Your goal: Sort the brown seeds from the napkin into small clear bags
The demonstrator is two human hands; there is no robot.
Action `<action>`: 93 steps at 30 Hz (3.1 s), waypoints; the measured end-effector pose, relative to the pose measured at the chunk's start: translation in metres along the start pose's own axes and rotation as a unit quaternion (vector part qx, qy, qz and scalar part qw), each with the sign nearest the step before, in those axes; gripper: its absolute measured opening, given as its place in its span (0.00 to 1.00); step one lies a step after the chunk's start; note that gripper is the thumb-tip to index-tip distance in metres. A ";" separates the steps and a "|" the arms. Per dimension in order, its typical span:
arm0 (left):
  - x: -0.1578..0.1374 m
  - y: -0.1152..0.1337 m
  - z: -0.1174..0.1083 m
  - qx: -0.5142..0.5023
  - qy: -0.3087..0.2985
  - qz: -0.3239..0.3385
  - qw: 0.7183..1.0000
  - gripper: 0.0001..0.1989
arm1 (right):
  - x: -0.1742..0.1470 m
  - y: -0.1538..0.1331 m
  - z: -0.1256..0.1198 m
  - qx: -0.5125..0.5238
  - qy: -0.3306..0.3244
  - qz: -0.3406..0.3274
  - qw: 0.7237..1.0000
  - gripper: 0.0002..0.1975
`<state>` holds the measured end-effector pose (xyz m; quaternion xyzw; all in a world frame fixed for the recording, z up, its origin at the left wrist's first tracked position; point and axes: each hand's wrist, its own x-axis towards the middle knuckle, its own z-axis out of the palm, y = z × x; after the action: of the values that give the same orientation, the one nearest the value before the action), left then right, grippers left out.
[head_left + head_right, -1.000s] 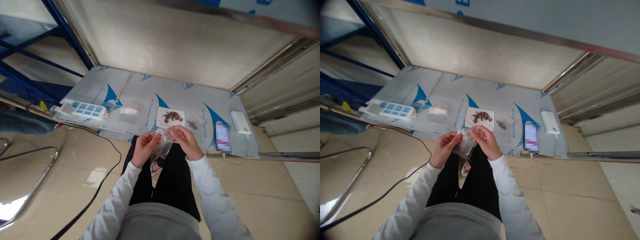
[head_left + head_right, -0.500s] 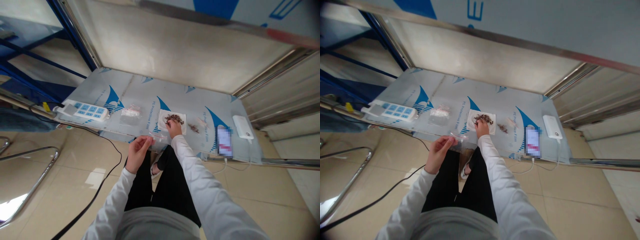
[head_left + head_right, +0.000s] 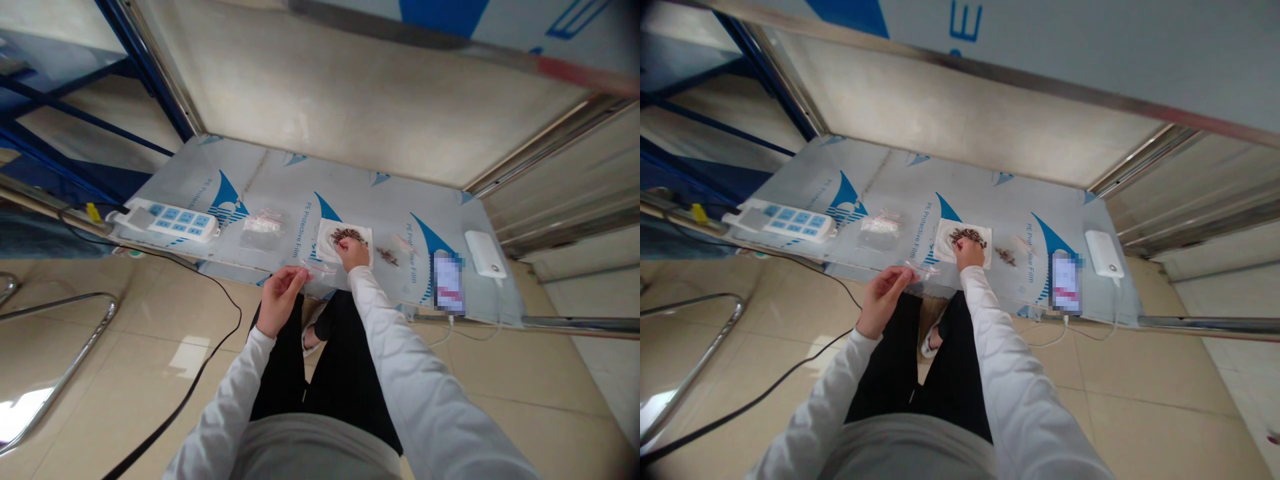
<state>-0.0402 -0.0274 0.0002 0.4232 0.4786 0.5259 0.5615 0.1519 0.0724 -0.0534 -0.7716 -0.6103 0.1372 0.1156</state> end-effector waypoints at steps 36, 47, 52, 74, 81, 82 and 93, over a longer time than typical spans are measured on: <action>-0.019 0.030 0.020 0.038 -0.052 0.115 0.991 0.07 | -0.110 -0.030 -0.165 0.045 -0.022 -0.465 0.884 0.09; -0.027 0.031 0.023 -0.012 -0.004 0.085 0.996 0.05 | -0.129 -0.032 -0.133 0.399 -0.113 -0.160 0.896 0.11; -0.026 0.037 0.021 0.040 -0.075 0.090 0.992 0.05 | -0.135 -0.035 -0.131 0.413 -0.089 -0.145 0.895 0.09; -0.030 0.032 0.019 0.068 -0.080 0.045 0.993 0.08 | -0.154 -0.014 -0.111 0.505 -0.067 -0.046 0.859 0.10; -0.030 0.029 0.015 0.050 -0.058 0.055 0.996 0.06 | -0.155 -0.018 -0.109 0.513 -0.100 -0.058 0.851 0.12; -0.030 0.029 0.015 0.051 -0.060 0.058 0.995 0.06 | -0.156 -0.019 -0.107 0.515 -0.096 -0.058 0.850 0.11; -0.028 0.028 0.022 0.055 -0.143 0.031 0.988 0.07 | -0.157 -0.016 -0.103 0.493 -0.090 -0.071 0.862 0.10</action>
<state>-0.0234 -0.0518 0.0345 0.5390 0.4078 0.4503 0.5834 0.1399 -0.0775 0.0589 -0.5523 -0.5240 0.4809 0.4349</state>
